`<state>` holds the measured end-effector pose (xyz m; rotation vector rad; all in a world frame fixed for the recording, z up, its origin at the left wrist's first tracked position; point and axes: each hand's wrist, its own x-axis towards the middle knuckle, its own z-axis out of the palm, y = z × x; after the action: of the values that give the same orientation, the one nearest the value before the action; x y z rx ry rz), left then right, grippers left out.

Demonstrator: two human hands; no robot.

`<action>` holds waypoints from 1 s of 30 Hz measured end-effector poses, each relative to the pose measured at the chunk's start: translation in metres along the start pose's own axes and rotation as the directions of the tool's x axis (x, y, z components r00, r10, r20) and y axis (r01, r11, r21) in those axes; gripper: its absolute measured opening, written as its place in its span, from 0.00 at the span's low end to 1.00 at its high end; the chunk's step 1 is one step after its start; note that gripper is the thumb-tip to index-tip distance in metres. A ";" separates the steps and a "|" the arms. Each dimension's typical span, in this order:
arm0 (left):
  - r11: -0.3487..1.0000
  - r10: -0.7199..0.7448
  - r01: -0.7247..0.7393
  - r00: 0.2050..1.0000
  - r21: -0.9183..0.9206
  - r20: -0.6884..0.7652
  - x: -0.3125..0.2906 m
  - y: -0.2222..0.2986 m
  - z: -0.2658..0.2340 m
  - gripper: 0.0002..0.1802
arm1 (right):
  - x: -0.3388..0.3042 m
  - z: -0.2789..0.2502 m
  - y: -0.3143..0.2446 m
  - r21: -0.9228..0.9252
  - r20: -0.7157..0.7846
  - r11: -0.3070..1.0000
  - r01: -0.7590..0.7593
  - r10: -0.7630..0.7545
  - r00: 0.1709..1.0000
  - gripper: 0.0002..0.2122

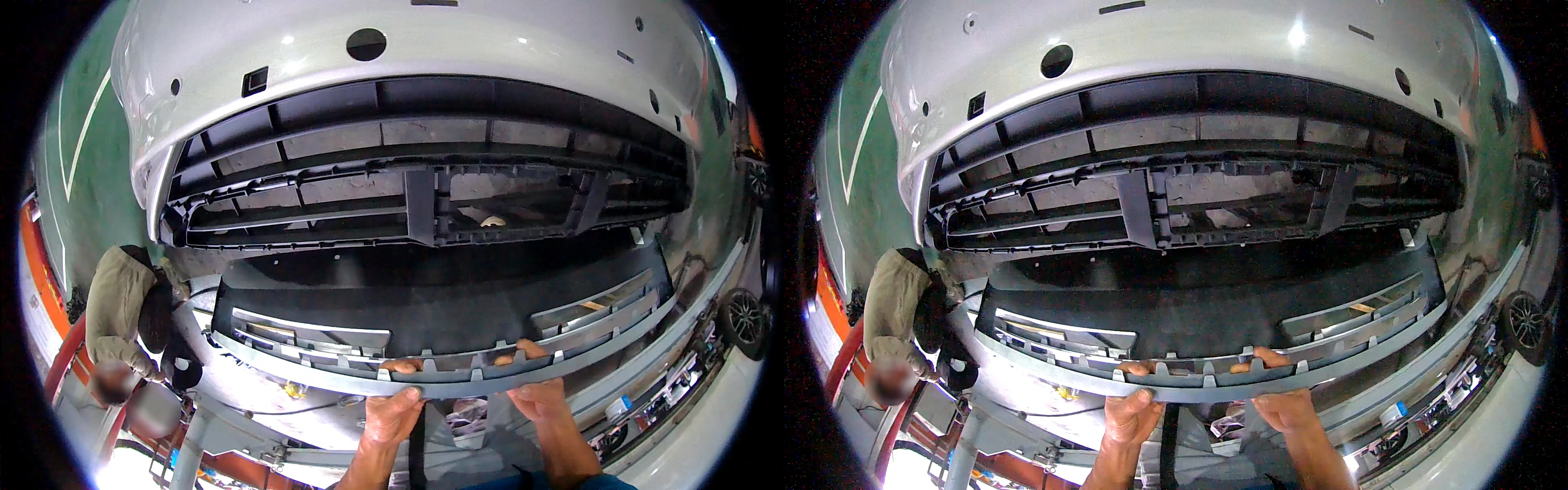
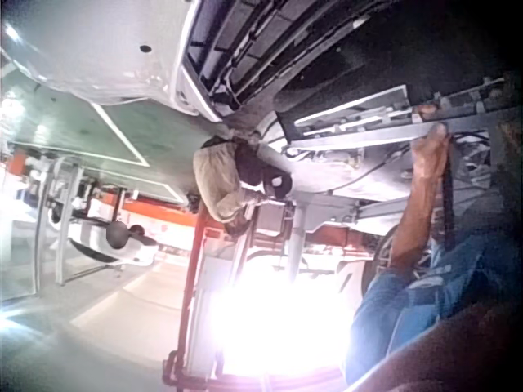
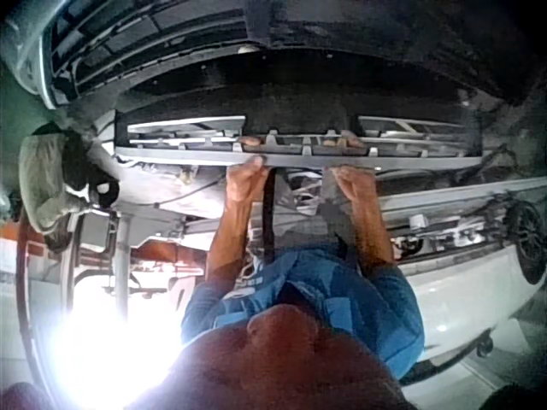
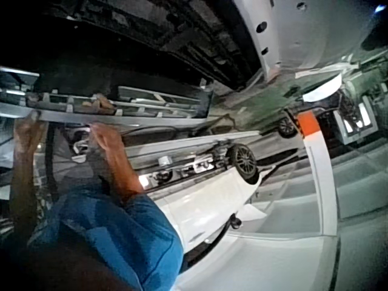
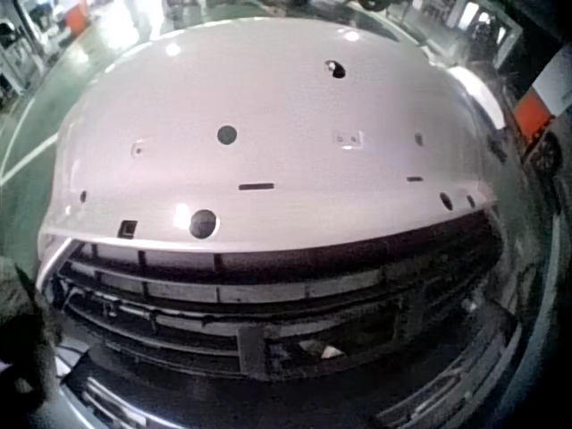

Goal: The person assembles a car bumper by attaching a silver trim piece to a white bumper and then using a yellow utility knife to trim a black plastic liner attached to the bumper's interior. The person handles the bumper, trim, and liner throughout the process.

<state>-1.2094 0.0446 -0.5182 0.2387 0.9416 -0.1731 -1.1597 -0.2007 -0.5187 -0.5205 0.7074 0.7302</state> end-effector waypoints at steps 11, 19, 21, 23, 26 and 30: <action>0.984 0.038 -0.052 0.996 0.169 0.087 0.024 0.011 0.046 0.28 | 0.024 0.037 -0.037 -0.186 -0.012 0.951 0.248 -0.255 0.967 0.41; 0.955 0.096 -0.119 0.991 0.273 0.097 0.034 0.021 0.083 0.31 | 0.033 0.051 -0.064 -0.285 0.054 0.918 0.276 -0.272 0.961 0.38; 0.953 0.106 -0.126 0.991 0.276 0.085 0.038 0.022 0.090 0.32 | 0.037 0.055 -0.069 -0.279 0.064 0.918 0.281 -0.274 0.960 0.37; 0.950 0.116 -0.145 0.986 0.275 0.120 0.043 0.025 0.095 0.33 | 0.042 0.061 -0.074 -0.318 0.094 0.895 0.312 -0.298 0.950 0.36; 0.942 0.119 -0.176 0.971 0.287 0.206 0.051 0.028 0.098 0.32 | 0.051 0.063 -0.077 -0.377 0.079 0.856 0.353 -0.350 0.933 0.25; 0.918 0.202 -0.226 0.974 0.325 0.106 0.059 0.031 0.123 0.37 | 0.064 0.081 -0.084 -0.271 -0.017 0.889 0.370 -0.389 0.921 0.24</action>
<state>-1.0721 0.0375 -0.4929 0.6460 0.8053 -0.1376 -1.0308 -0.1756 -0.4977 -0.9057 0.5521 0.4371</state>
